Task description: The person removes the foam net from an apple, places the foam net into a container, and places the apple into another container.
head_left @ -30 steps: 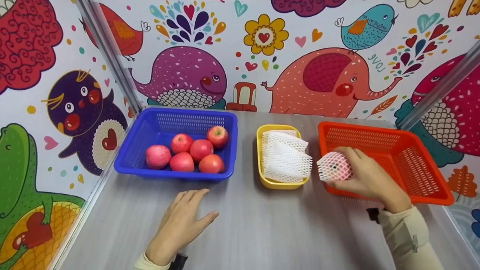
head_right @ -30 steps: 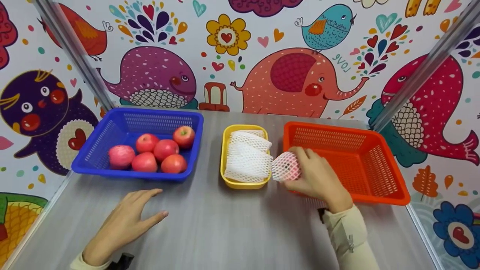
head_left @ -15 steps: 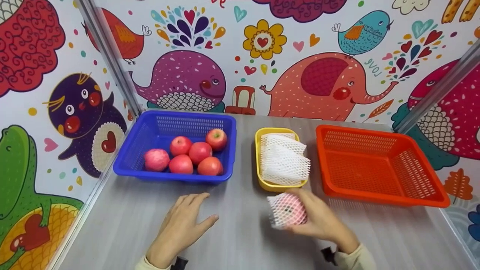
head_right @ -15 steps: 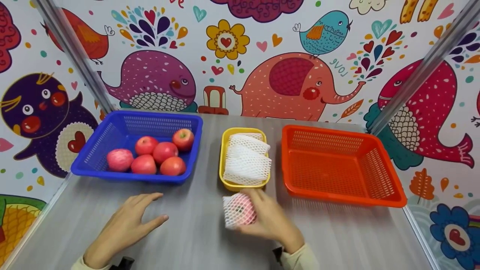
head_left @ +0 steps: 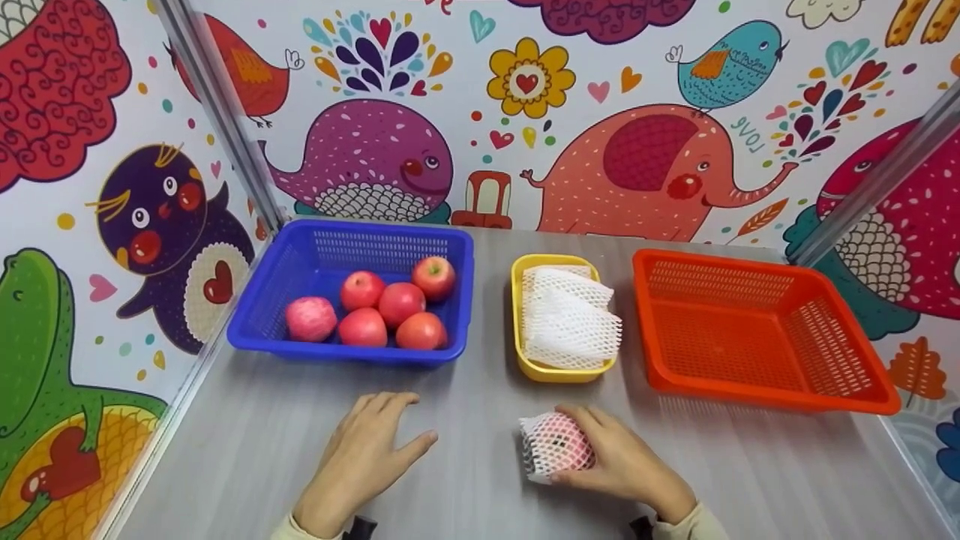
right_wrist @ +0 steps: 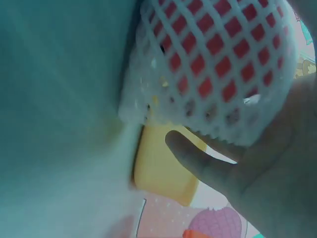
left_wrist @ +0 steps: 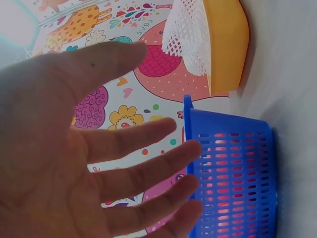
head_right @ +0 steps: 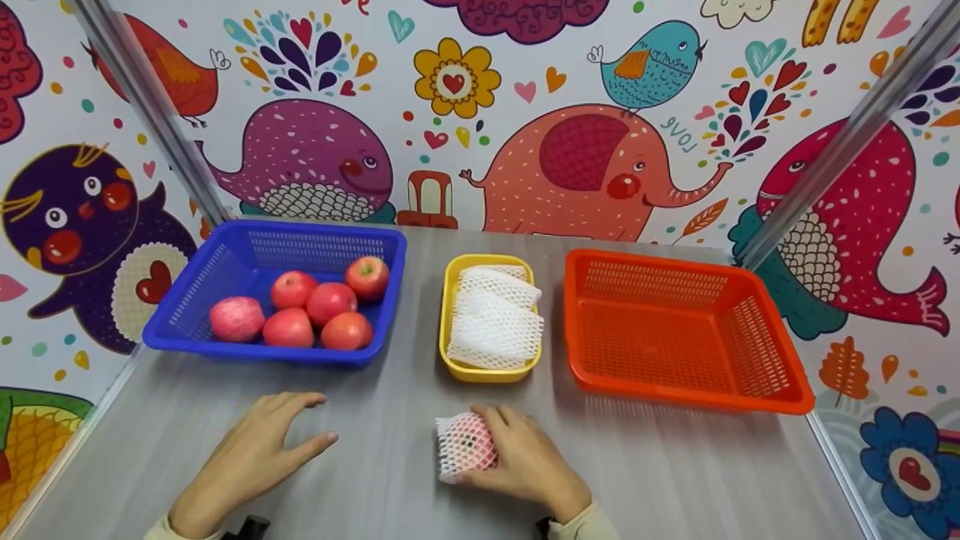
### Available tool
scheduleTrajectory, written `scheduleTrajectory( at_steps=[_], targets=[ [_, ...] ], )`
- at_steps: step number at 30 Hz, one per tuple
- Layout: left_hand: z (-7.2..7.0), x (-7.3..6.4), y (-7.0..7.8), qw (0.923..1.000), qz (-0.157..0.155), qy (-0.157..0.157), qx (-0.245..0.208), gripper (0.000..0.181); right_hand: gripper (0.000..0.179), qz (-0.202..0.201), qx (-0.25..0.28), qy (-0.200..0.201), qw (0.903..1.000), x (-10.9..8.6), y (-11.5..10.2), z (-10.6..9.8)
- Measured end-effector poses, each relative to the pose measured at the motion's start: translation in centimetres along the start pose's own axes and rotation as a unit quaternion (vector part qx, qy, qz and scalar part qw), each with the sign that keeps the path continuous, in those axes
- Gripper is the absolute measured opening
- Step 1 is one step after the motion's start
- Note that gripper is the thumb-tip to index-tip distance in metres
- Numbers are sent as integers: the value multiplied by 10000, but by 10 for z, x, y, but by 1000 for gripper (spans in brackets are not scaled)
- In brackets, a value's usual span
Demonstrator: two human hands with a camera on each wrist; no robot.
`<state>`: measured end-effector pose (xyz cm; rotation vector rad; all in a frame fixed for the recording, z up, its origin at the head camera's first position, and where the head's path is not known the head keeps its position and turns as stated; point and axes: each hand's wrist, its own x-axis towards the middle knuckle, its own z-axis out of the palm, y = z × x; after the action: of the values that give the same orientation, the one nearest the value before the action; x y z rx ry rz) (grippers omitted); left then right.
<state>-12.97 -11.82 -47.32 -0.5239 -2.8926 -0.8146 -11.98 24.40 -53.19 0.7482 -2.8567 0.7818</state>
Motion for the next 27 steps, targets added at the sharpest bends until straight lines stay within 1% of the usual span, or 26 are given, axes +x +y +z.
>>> scheduleTrajectory(
  at_steps=[2, 5, 7, 9, 11, 14, 22, 24, 27],
  targets=[
    [1, 0, 0, 10000, 60, 58, 34, 47, 90, -104, -189, 108, 9997, -1, 1, -4],
    [1, 0, 0, 9999, 114, 107, 1, 44, 86, -462, -321, 177, 9983, -2, 3, -9],
    [2, 0, -1, 9999, 127, 103, -28, 44, 83, -728, -390, 138, 9965, -4, 4, -11],
    [2, -1, 0, 9999, 138, 70, -74, 43, 86, -888, -464, 20, 9950, -5, 5, -11],
    [2, 0, 0, 9999, 140, 25, -80, 44, 93, -903, -561, -100, 9943, -7, 5, -10],
    [3, 0, 0, 9999, 148, -20, -80, 44, 103, -822, -626, -210, 9944, -6, 5, -9],
    [5, 1, 1, 9997, 170, -145, -77, 43, 95, -768, -692, 31, 9946, 0, 4, -10],
    [5, 2, 2, 9997, 193, -152, -73, 43, 96, -816, -681, 105, 9943, 2, 1, -13],
    [8, 4, 3, 9994, 308, -141, -103, 44, 97, -934, -687, 204, 9930, 4, -4, -16]
  ],
)
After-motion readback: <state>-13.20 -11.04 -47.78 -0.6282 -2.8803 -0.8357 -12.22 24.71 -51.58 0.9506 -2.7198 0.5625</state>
